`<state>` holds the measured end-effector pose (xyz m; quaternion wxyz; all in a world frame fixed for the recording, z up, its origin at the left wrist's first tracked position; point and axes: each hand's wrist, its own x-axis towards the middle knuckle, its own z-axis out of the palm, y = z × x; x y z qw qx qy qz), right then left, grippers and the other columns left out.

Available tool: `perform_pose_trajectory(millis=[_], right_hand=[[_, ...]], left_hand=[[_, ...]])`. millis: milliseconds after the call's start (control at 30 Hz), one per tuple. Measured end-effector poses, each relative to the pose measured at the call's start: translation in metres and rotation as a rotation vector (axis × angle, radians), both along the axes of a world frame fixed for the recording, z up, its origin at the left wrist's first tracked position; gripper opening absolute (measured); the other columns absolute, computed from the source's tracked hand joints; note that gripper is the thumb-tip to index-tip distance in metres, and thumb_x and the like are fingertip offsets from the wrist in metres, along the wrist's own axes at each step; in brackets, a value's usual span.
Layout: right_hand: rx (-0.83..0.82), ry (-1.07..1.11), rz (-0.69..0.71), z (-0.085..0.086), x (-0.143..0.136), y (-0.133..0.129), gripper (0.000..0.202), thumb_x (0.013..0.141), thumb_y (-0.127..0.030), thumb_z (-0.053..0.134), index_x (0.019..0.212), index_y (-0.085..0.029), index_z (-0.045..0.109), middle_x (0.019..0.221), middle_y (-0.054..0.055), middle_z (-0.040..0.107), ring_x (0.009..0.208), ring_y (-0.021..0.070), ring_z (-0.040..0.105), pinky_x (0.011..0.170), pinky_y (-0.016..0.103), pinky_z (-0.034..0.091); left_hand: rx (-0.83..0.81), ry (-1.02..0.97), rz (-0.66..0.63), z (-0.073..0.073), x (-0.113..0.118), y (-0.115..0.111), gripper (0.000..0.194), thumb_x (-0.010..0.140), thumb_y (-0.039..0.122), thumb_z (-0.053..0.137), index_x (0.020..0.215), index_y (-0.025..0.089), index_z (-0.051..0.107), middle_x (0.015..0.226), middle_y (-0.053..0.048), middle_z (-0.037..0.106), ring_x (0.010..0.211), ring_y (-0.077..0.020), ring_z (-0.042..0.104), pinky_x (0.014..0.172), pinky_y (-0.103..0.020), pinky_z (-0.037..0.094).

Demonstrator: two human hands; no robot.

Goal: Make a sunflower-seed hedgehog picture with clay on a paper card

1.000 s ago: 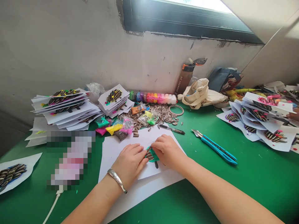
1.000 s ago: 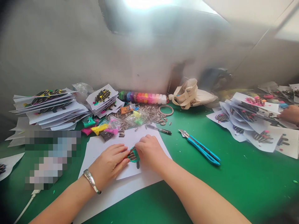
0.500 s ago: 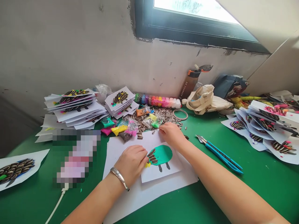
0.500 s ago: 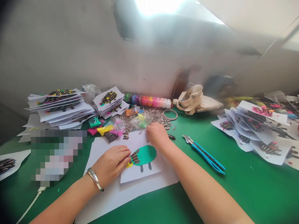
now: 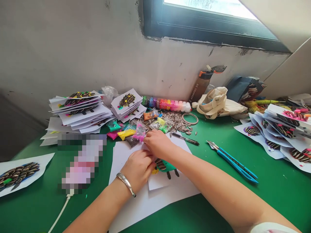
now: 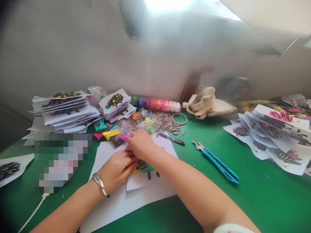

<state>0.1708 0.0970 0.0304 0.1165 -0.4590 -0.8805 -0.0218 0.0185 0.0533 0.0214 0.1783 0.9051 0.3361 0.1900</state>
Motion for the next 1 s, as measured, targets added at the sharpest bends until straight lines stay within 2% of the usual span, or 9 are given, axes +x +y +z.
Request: perform_pose_trajectory(millis=[167,267,367,500,633,767,867,1000], right_hand=[[-0.063,-0.014,-0.033,-0.013,0.019,0.000,0.016,0.084,-0.015,0.052,0.071,-0.015,0.061,0.073,0.005,0.056,0.068,0.0152,0.047,0.062,0.027,0.030],[-0.072,-0.013,-0.072,-0.017,0.038,-0.007,0.017,0.086,-0.012,0.049,0.073,-0.014,0.061,0.074,0.006,0.055,0.071,0.0156,0.048,0.062,0.026,0.031],[-0.065,0.016,-0.107,-0.010,0.053,-0.022,0.018,0.087,-0.012,0.046,0.076,-0.015,0.059,0.079,0.007,0.055,0.075,0.0160,0.048,0.066,0.026,0.034],[-0.027,0.221,-0.172,0.008,0.066,-0.049,0.016,0.090,-0.014,0.042,0.084,-0.017,0.057,0.087,0.007,0.058,0.084,0.0173,0.050,0.072,0.027,0.038],[-0.210,0.422,-0.240,0.012,0.071,-0.076,0.018,0.090,-0.015,0.041,0.086,-0.020,0.057,0.075,0.001,0.060,0.068,0.0132,0.052,0.061,0.024,0.039],[-0.312,0.620,-0.247,0.004,0.069,-0.090,0.018,0.087,-0.015,0.044,0.094,-0.022,0.060,0.082,0.000,0.064,0.073,0.0128,0.055,0.064,0.023,0.042],[-0.393,0.698,-0.314,0.001,0.066,-0.092,0.015,0.084,-0.015,0.047,0.090,-0.022,0.059,0.075,-0.002,0.062,0.067,0.0118,0.054,0.058,0.022,0.041],[-0.350,0.680,-0.305,-0.001,0.061,-0.087,0.015,0.082,-0.012,0.049,0.079,-0.021,0.060,0.067,-0.003,0.058,0.062,0.0109,0.051,0.056,0.021,0.040]], left_hand=[[0.009,0.039,0.011,0.001,0.001,0.000,0.021,0.085,0.016,0.047,0.085,0.018,0.068,0.086,-0.007,0.066,0.086,-0.0227,0.059,0.080,-0.039,0.048],[0.032,0.027,0.023,0.000,0.001,-0.001,0.020,0.086,0.017,0.047,0.084,0.019,0.067,0.088,-0.006,0.065,0.085,-0.0218,0.059,0.079,-0.038,0.047],[0.045,0.012,0.033,-0.001,0.000,-0.001,0.019,0.085,0.018,0.048,0.084,0.020,0.067,0.089,-0.006,0.065,0.085,-0.0214,0.059,0.079,-0.038,0.047],[0.047,0.014,0.034,-0.002,0.000,-0.002,0.019,0.085,0.018,0.047,0.084,0.020,0.067,0.089,-0.006,0.065,0.085,-0.0210,0.059,0.079,-0.038,0.047],[0.056,-0.001,0.027,-0.002,-0.001,-0.001,0.020,0.086,0.019,0.047,0.085,0.019,0.067,0.090,-0.006,0.066,0.087,-0.0215,0.059,0.080,-0.038,0.047],[0.050,-0.013,0.011,-0.002,-0.001,-0.001,0.022,0.087,0.019,0.045,0.086,0.019,0.066,0.091,-0.007,0.066,0.087,-0.0213,0.059,0.081,-0.037,0.047],[0.041,-0.007,0.007,-0.002,-0.001,-0.001,0.022,0.088,0.019,0.044,0.086,0.018,0.066,0.091,-0.007,0.066,0.087,-0.0214,0.058,0.082,-0.038,0.047],[0.042,-0.005,0.004,-0.002,0.000,-0.001,0.023,0.088,0.019,0.043,0.085,0.018,0.066,0.091,-0.007,0.065,0.086,-0.0211,0.058,0.081,-0.039,0.047]])
